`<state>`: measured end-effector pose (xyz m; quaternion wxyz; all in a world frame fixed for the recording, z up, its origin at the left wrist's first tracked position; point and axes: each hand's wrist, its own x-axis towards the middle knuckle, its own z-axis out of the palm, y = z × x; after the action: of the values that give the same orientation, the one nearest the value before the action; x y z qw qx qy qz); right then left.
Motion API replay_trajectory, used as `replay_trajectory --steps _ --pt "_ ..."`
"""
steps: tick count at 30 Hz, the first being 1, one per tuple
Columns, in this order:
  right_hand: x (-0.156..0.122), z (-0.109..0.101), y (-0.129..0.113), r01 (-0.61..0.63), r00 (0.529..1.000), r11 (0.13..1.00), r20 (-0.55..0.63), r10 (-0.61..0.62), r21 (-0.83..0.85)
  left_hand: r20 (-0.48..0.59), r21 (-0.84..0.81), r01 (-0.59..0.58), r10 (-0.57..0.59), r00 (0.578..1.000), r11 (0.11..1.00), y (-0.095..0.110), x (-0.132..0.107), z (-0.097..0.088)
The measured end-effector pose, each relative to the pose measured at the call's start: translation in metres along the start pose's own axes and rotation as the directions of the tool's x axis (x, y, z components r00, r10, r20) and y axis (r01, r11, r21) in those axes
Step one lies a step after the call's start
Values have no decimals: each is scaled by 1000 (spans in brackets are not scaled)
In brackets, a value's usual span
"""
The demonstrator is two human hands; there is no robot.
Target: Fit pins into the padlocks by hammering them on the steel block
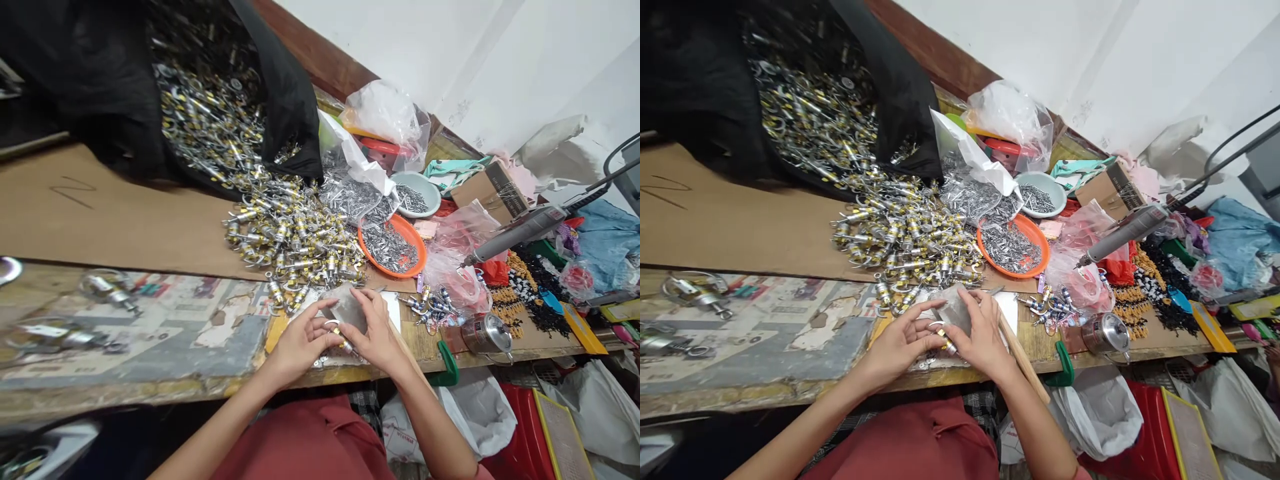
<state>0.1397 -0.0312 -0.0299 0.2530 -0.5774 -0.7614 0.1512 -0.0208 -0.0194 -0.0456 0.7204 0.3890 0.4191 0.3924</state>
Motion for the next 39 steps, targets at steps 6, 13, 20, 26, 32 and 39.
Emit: replay_trajectory --steps 6,13,20,26,32,39 --pt "-2 9 3 -51 999 997 16 51 53 -1 20 -7 7 1000 1000 0 1 -1" --pt "-11 -9 22 -124 958 971 -230 171 206 -22 20 9 -8 1000 1000 2 0 1" --pt "-46 -26 70 -309 951 939 -24 309 -154 -21 12 21 -21 1000 1000 2 0 1" --pt "-50 -25 57 -314 948 942 -91 305 -119 -41 22 3 -2 999 1000 1 0 0" --pt "-63 -48 15 42 977 982 -200 -79 -185 -21 -37 43 -43 999 998 2 0 1" --pt "-72 -56 -8 213 977 911 60 -205 -354 1 -108 51 -51 999 993 3 -1 4"
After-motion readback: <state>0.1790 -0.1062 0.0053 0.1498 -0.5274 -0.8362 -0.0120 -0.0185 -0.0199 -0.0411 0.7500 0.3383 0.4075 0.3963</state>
